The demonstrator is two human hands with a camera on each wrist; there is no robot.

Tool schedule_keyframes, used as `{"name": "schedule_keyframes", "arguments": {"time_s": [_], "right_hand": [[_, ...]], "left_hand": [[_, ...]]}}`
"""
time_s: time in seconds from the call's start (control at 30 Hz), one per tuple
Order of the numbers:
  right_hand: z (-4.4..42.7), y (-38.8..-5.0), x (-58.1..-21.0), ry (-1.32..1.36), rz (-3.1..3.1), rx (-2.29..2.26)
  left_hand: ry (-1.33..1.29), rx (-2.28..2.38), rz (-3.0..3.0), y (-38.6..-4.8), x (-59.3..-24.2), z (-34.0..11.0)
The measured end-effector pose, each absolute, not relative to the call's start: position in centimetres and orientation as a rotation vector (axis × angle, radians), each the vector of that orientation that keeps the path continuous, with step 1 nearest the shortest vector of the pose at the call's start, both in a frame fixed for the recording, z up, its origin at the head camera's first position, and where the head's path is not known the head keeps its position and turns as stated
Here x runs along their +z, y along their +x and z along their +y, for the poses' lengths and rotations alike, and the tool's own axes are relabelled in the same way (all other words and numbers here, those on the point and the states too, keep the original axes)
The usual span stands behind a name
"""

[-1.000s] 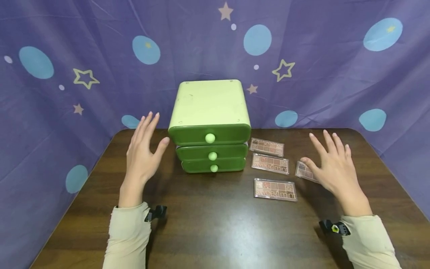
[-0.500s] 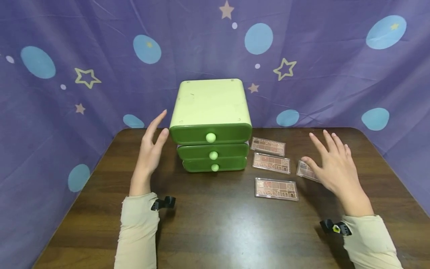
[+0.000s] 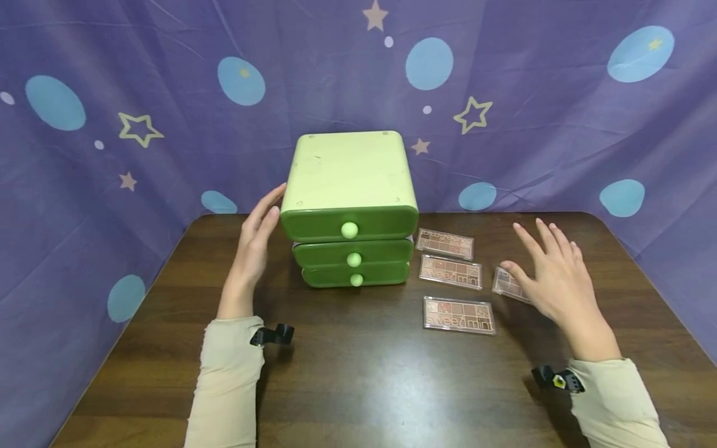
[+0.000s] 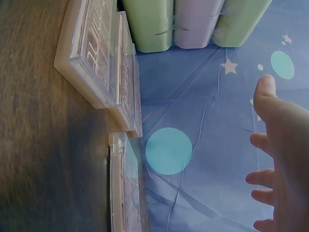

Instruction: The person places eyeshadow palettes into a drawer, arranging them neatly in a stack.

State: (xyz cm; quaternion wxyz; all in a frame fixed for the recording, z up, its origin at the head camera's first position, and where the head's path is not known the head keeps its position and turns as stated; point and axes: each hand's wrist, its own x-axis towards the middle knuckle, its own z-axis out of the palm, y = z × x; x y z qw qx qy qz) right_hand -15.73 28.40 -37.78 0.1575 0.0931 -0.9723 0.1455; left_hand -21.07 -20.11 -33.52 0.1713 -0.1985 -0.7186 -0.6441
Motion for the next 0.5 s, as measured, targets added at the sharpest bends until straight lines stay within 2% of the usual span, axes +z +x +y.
{"name": "schedule_keyframes", "arguments": {"time_s": [0.5], "right_hand": [[27.4,-15.2,-36.6,0.276,-2.661,0.482]], "left_hand": [[-0.589,-1.952,-2.052,-21.3,-33.0,-19.7]]}}
